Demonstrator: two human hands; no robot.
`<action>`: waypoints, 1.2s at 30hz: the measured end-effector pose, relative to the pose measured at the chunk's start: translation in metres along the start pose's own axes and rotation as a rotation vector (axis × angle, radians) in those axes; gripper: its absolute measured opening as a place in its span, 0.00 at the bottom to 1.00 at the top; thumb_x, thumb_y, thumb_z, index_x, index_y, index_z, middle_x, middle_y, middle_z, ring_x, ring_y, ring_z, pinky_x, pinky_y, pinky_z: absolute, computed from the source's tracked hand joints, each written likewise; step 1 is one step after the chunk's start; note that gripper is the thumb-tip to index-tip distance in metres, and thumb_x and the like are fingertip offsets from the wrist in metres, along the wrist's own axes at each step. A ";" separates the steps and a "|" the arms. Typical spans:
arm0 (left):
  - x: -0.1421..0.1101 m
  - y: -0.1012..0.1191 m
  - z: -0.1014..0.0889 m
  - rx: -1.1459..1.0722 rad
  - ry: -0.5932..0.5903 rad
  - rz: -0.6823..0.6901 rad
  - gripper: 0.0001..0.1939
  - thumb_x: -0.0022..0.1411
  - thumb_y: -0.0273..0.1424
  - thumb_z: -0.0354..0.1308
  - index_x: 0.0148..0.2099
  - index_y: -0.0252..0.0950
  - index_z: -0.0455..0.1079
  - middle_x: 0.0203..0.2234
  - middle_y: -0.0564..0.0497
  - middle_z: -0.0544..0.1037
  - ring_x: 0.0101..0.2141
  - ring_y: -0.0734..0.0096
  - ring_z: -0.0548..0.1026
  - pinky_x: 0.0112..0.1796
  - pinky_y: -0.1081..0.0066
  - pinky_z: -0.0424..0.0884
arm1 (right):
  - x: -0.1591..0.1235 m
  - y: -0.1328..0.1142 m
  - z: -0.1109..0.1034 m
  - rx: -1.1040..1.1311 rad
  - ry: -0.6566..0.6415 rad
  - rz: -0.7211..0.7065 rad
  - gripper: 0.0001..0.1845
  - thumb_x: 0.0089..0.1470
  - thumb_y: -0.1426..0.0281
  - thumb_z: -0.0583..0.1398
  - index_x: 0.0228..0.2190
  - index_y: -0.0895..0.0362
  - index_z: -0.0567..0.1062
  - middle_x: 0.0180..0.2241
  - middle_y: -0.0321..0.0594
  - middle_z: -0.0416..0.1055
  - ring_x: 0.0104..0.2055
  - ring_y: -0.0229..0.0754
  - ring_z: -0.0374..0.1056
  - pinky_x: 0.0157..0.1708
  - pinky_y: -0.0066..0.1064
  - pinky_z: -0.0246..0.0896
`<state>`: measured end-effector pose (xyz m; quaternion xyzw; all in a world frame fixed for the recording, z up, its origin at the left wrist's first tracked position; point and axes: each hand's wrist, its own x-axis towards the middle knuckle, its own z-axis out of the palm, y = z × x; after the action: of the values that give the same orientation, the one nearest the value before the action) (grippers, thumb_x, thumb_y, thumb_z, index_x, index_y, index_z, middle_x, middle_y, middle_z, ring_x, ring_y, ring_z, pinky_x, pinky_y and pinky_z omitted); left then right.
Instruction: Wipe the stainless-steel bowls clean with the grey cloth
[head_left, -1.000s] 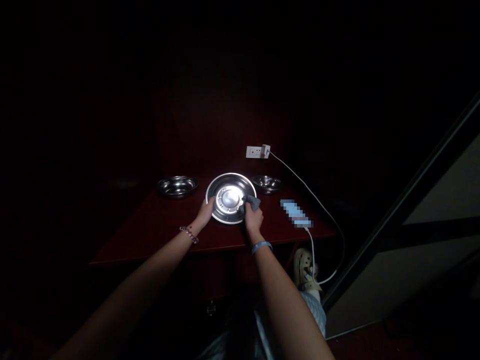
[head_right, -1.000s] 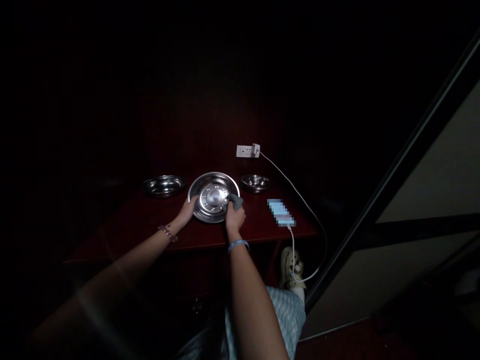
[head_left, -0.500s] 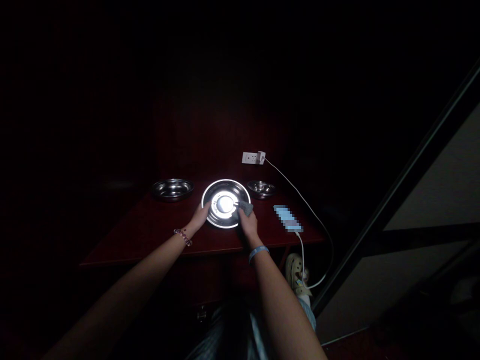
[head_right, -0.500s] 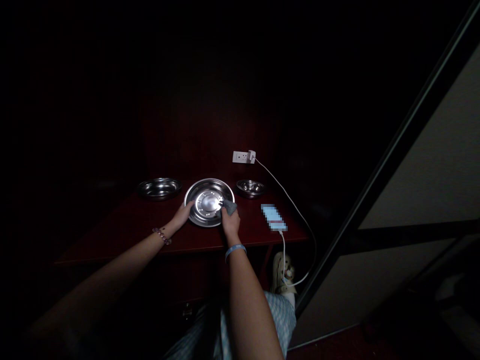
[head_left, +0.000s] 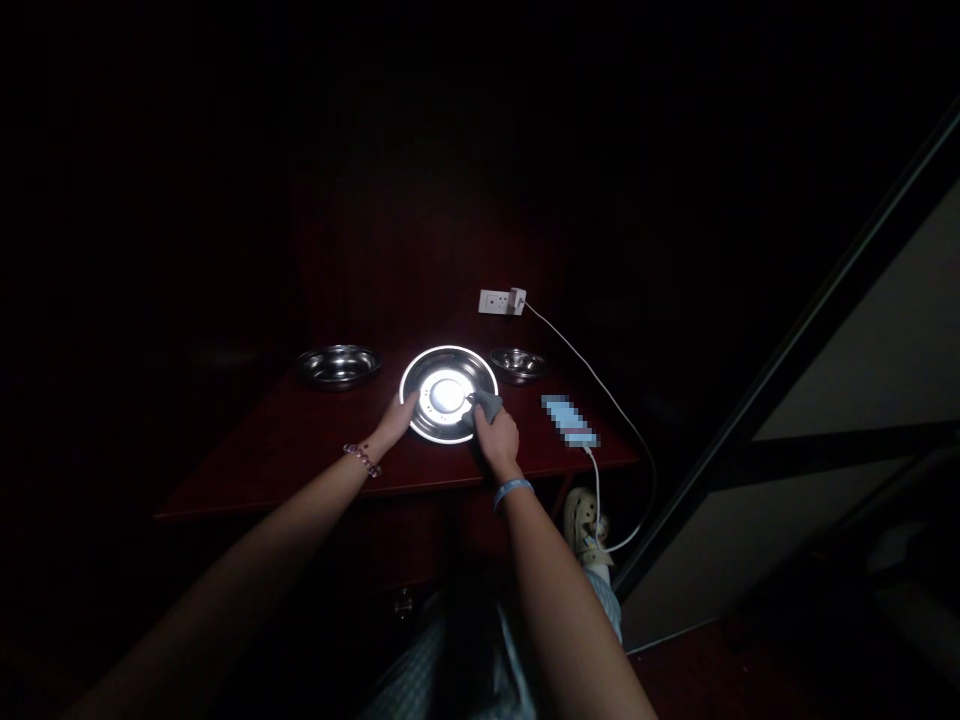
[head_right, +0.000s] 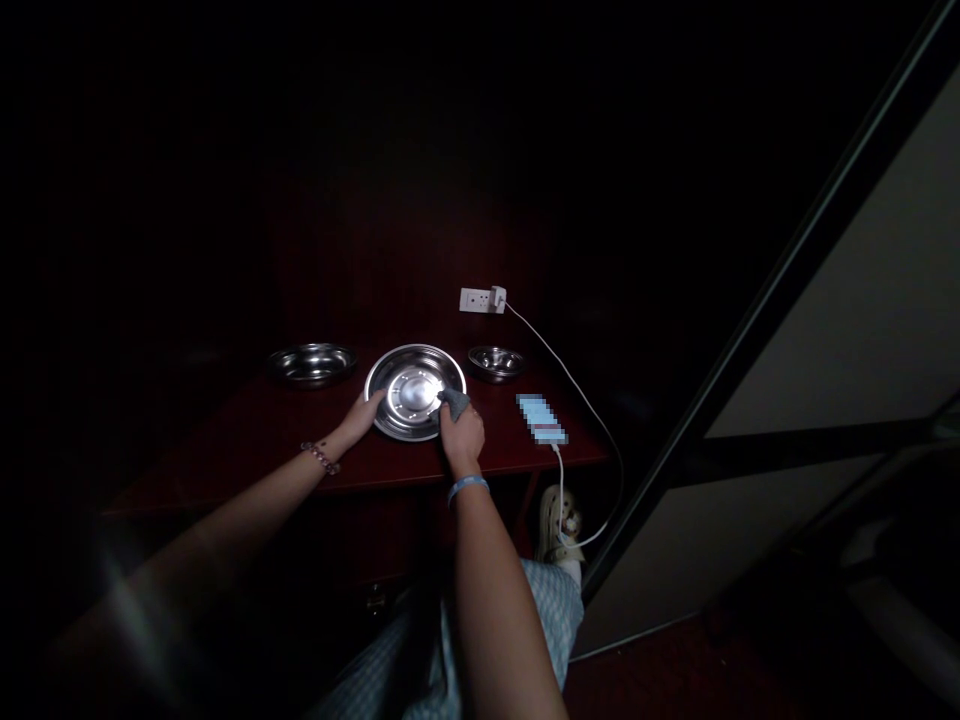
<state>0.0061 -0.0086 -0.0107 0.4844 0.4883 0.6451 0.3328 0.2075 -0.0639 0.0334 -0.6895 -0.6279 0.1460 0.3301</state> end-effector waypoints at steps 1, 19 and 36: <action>0.001 -0.001 0.000 0.008 0.002 -0.001 0.14 0.59 0.37 0.57 0.45 0.37 0.76 0.40 0.40 0.85 0.52 0.47 0.80 0.57 0.55 0.73 | -0.001 -0.001 -0.001 -0.050 0.008 0.000 0.26 0.69 0.56 0.53 0.55 0.60 0.79 0.52 0.53 0.80 0.55 0.51 0.77 0.54 0.36 0.69; -0.007 0.011 0.002 -0.037 -0.014 -0.031 0.10 0.56 0.33 0.61 0.42 0.37 0.76 0.43 0.38 0.84 0.55 0.45 0.79 0.60 0.51 0.71 | 0.003 0.011 -0.007 -0.140 -0.083 0.049 0.31 0.69 0.50 0.53 0.49 0.61 0.84 0.50 0.60 0.81 0.53 0.56 0.78 0.50 0.37 0.69; -0.005 0.009 0.002 -0.044 -0.029 -0.033 0.10 0.58 0.31 0.60 0.42 0.36 0.77 0.40 0.40 0.85 0.54 0.45 0.79 0.61 0.50 0.70 | 0.000 0.008 -0.010 -0.154 -0.071 0.028 0.32 0.69 0.51 0.53 0.49 0.64 0.83 0.50 0.61 0.80 0.54 0.58 0.78 0.50 0.38 0.69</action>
<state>0.0099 -0.0152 -0.0040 0.4782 0.4771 0.6430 0.3609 0.2200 -0.0670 0.0352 -0.7157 -0.6391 0.1263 0.2518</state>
